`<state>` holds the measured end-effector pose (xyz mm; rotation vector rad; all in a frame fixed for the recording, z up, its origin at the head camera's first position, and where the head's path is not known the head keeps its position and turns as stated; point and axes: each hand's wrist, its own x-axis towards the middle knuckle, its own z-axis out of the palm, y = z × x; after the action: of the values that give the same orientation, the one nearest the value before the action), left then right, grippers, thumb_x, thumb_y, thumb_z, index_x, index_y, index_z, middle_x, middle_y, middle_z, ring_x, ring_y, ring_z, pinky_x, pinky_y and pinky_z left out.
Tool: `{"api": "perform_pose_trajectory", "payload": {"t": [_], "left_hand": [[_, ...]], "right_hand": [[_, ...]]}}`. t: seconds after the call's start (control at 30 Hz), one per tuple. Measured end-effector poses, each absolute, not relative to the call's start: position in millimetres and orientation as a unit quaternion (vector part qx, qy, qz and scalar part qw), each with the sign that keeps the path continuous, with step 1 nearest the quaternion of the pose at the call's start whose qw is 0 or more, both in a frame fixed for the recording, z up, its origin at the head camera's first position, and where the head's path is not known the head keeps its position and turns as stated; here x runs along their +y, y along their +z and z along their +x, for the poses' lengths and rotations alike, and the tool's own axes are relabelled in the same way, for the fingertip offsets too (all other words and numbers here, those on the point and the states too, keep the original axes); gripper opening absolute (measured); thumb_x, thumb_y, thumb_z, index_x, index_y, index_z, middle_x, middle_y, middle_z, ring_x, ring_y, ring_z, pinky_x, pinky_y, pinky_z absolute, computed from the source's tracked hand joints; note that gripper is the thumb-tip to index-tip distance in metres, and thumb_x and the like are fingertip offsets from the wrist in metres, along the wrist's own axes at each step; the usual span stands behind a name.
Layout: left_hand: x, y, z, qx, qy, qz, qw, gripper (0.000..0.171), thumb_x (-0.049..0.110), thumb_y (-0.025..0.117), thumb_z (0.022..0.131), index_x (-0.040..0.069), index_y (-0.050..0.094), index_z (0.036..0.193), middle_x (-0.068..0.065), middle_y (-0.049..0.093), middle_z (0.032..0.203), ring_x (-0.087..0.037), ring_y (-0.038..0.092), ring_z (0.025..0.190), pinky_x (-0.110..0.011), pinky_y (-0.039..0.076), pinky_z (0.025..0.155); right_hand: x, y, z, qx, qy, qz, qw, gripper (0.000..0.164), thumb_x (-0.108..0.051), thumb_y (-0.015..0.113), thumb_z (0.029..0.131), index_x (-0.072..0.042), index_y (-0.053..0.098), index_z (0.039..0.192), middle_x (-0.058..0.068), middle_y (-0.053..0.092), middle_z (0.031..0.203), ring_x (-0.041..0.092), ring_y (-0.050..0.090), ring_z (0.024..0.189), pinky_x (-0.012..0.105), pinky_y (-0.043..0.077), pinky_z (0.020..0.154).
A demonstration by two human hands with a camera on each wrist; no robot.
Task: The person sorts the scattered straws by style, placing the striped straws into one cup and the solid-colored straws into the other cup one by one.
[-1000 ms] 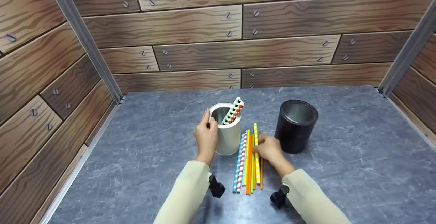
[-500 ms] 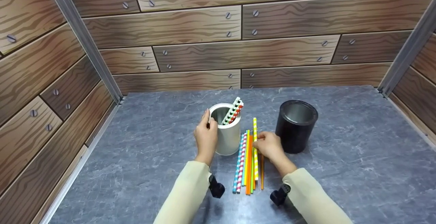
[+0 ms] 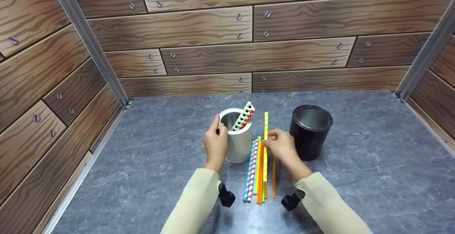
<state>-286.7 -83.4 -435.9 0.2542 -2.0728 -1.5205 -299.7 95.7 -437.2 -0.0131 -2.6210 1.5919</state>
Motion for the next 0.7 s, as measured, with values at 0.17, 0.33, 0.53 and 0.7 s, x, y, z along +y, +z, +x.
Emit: {"api": "perform_pose_trajectory", "payload": {"t": [0.17,0.33,0.53,0.7], "left_hand": [[-82.6,-434.7,-286.1,-0.769,-0.569,0.094,0.276,0.042,0.015,0.05,0.09,0.008,0.051,0.132,-0.005,0.05,0.135,-0.018,0.044,0.126,-0.031,0.045,0.083],[-82.9,-435.3,-286.8,-0.767,-0.568,0.087,0.285,0.042,0.013,0.049,0.09,0.005,0.052,0.131,-0.008,0.051,0.134,-0.022,0.044,0.126,-0.031,0.045,0.084],[-83.6,-436.1,-288.0,-0.769,-0.565,0.089,0.285,0.042,0.014,0.05,0.089,0.005,0.052,0.131,-0.008,0.051,0.134,-0.022,0.045,0.126,-0.034,0.045,0.094],[-83.7,-437.1,-288.6,-0.768,-0.562,0.088,0.294,0.042,0.013,0.051,0.089,0.004,0.053,0.129,-0.009,0.052,0.132,-0.024,0.046,0.125,-0.034,0.04,0.1]], "right_hand": [[94.9,-423.7,-298.1,-0.847,0.528,0.004,0.051,0.031,-0.004,0.066,0.074,0.008,0.064,0.103,0.013,0.067,0.081,0.008,0.058,0.058,0.022,0.052,0.054],[92.4,-412.7,-298.2,-0.844,0.532,0.011,0.074,0.03,-0.004,0.067,0.074,0.006,0.065,0.102,0.009,0.067,0.077,0.005,0.055,0.055,0.02,0.049,0.053],[89.1,-399.3,-299.1,-0.84,0.531,0.018,0.113,0.029,-0.004,0.066,0.073,0.004,0.065,0.102,0.005,0.064,0.073,0.003,0.05,0.052,0.017,0.043,0.049],[85.9,-387.0,-299.7,-0.817,0.562,0.021,0.13,0.03,-0.002,0.065,0.074,0.005,0.064,0.103,0.007,0.063,0.075,0.002,0.052,0.057,0.016,0.045,0.053]]}}
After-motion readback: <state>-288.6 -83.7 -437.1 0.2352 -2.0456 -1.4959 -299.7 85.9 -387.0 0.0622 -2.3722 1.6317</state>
